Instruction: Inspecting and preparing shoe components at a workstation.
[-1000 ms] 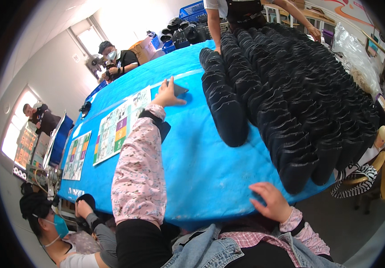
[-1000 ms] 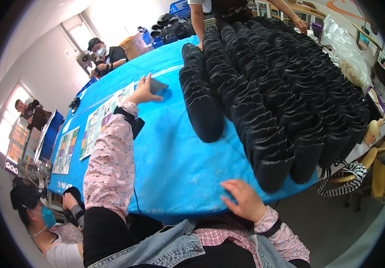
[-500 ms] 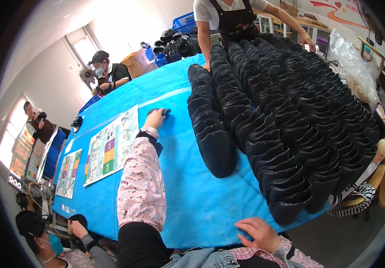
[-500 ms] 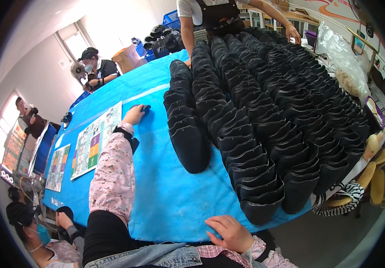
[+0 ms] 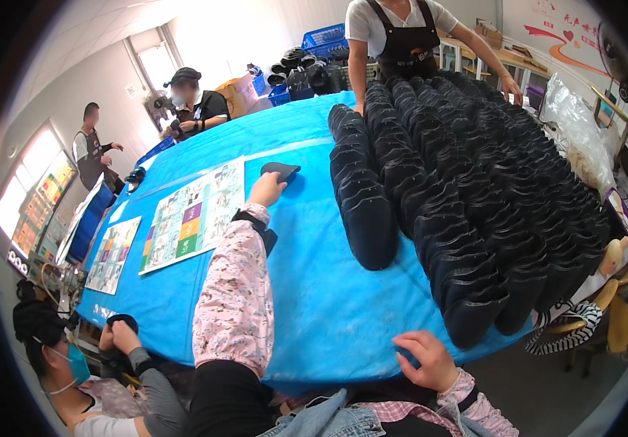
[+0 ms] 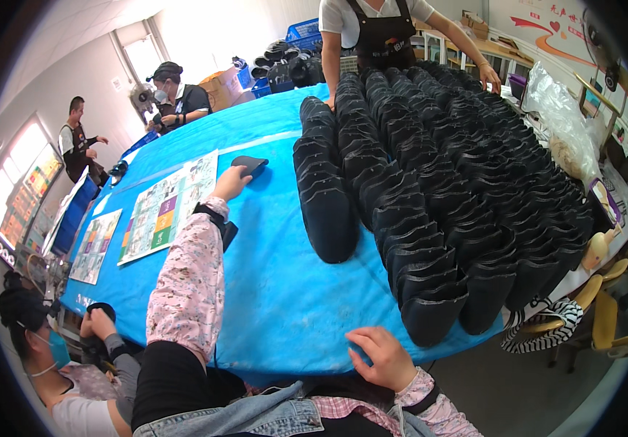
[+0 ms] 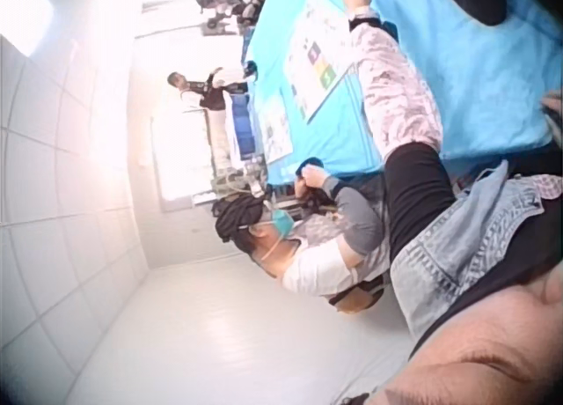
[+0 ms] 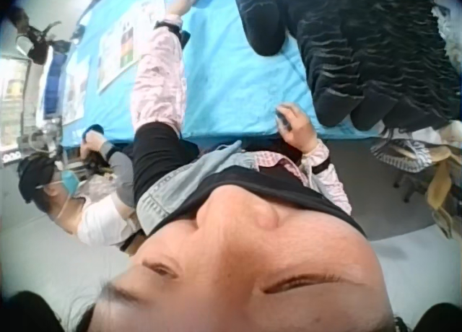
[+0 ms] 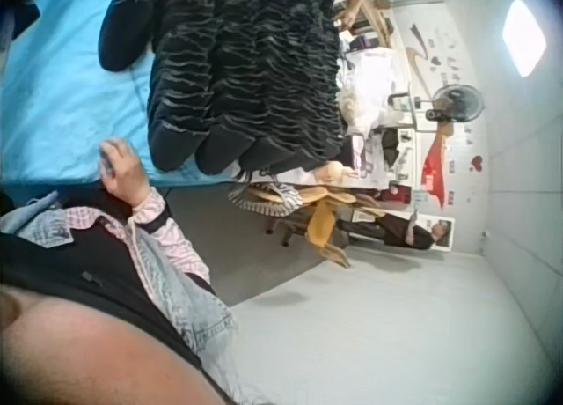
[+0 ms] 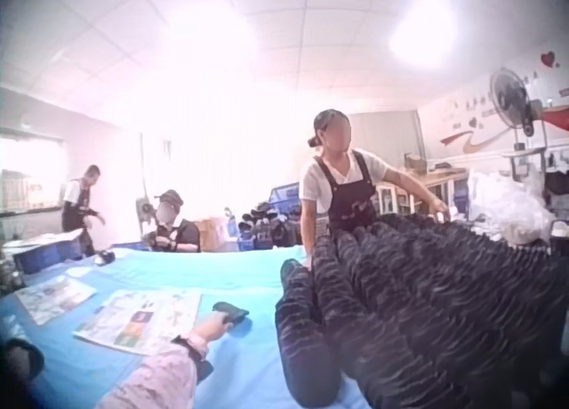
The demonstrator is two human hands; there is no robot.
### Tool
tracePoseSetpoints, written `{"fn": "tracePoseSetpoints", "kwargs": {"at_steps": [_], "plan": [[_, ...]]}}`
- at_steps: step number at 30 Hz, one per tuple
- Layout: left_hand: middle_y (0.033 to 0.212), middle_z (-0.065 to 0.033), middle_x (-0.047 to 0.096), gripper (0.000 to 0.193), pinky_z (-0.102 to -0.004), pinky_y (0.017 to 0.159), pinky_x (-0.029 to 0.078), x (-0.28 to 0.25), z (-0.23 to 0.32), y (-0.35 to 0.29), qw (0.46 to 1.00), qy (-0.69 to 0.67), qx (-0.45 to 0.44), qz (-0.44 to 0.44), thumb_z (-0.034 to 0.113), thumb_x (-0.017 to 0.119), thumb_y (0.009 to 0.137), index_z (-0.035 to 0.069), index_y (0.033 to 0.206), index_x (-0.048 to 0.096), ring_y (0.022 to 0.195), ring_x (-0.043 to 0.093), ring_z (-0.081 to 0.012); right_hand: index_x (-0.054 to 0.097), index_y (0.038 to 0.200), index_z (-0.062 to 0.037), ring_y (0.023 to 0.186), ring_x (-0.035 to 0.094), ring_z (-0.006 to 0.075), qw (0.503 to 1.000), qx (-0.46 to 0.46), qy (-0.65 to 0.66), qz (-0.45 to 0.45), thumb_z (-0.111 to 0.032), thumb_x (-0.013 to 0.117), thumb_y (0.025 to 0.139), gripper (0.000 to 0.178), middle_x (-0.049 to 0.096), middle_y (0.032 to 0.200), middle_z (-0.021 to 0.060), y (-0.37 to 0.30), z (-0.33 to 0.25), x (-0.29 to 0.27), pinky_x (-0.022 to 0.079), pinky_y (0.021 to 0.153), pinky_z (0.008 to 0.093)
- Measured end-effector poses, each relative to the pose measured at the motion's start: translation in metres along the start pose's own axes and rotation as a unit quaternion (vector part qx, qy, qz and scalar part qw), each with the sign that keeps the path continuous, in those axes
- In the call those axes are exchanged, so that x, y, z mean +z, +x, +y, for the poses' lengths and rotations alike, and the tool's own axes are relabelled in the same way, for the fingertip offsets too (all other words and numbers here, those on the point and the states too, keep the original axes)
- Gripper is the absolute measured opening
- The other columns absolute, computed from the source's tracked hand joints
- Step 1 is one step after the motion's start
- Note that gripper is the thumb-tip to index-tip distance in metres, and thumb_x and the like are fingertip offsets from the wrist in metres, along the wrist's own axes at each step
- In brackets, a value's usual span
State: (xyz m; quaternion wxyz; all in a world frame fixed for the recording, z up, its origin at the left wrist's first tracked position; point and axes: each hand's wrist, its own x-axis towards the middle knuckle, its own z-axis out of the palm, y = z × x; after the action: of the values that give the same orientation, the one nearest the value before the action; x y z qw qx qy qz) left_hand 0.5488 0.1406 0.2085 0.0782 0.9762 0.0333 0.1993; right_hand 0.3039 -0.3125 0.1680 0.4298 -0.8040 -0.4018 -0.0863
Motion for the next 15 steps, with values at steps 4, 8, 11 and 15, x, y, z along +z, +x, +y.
{"fn": "tracePoseSetpoints", "kwargs": {"at_steps": [4, 8, 11, 15], "plan": [[0.097, -0.0194, 0.062, 0.031, -0.0446, 0.078, 0.048, 0.017, 0.023, 0.013, 1.000, 0.019, -0.024, 0.000, 0.027, 0.065, 0.081, 0.005, 0.100, 0.058, 0.092, 0.060, -0.0353, 0.061, 0.102, -0.0048, 0.084, 0.058, 0.0274, 1.000, 0.017, -0.005, -0.006, -0.009, 0.066, 0.076, 0.027, 0.060, 0.100, 0.0097, -0.002, -0.001, 0.000, 0.049, 0.072, 0.0341], [0.088, -0.0177, 0.065, 0.020, -0.0461, 0.071, 0.049, 0.023, 0.007, 0.029, 0.997, 0.072, -0.040, 0.000, 0.017, 0.057, 0.083, 0.007, 0.100, 0.061, 0.082, 0.062, -0.0363, 0.062, 0.102, -0.0061, 0.082, 0.058, 0.0266, 0.999, 0.034, 0.007, -0.020, -0.009, 0.065, 0.077, 0.025, 0.060, 0.099, 0.0085, 0.001, -0.002, 0.000, 0.049, 0.069, 0.0343], [0.084, -0.0185, 0.065, 0.016, -0.0457, 0.071, 0.050, 0.021, 0.006, 0.042, 0.993, 0.091, -0.071, 0.038, 0.011, 0.051, 0.083, 0.004, 0.081, 0.065, 0.081, 0.064, -0.0352, 0.062, 0.101, -0.0060, 0.081, 0.059, 0.0267, 0.999, 0.040, 0.011, -0.021, -0.008, 0.065, 0.076, 0.025, 0.060, 0.098, 0.0088, 0.001, 0.002, -0.001, 0.049, 0.068, 0.0342], [0.081, -0.0204, 0.065, 0.021, -0.0438, 0.069, 0.051, -0.008, -0.040, 0.034, 0.987, 0.033, -0.115, 0.103, 0.009, 0.047, 0.083, 0.001, 0.077, 0.065, 0.077, 0.064, -0.0355, 0.063, 0.101, -0.0053, 0.080, 0.059, 0.0274, 0.999, 0.024, 0.025, -0.020, -0.007, 0.065, 0.076, 0.025, 0.060, 0.097, 0.0098, 0.001, -0.002, -0.002, 0.049, 0.067, 0.0342]]}}
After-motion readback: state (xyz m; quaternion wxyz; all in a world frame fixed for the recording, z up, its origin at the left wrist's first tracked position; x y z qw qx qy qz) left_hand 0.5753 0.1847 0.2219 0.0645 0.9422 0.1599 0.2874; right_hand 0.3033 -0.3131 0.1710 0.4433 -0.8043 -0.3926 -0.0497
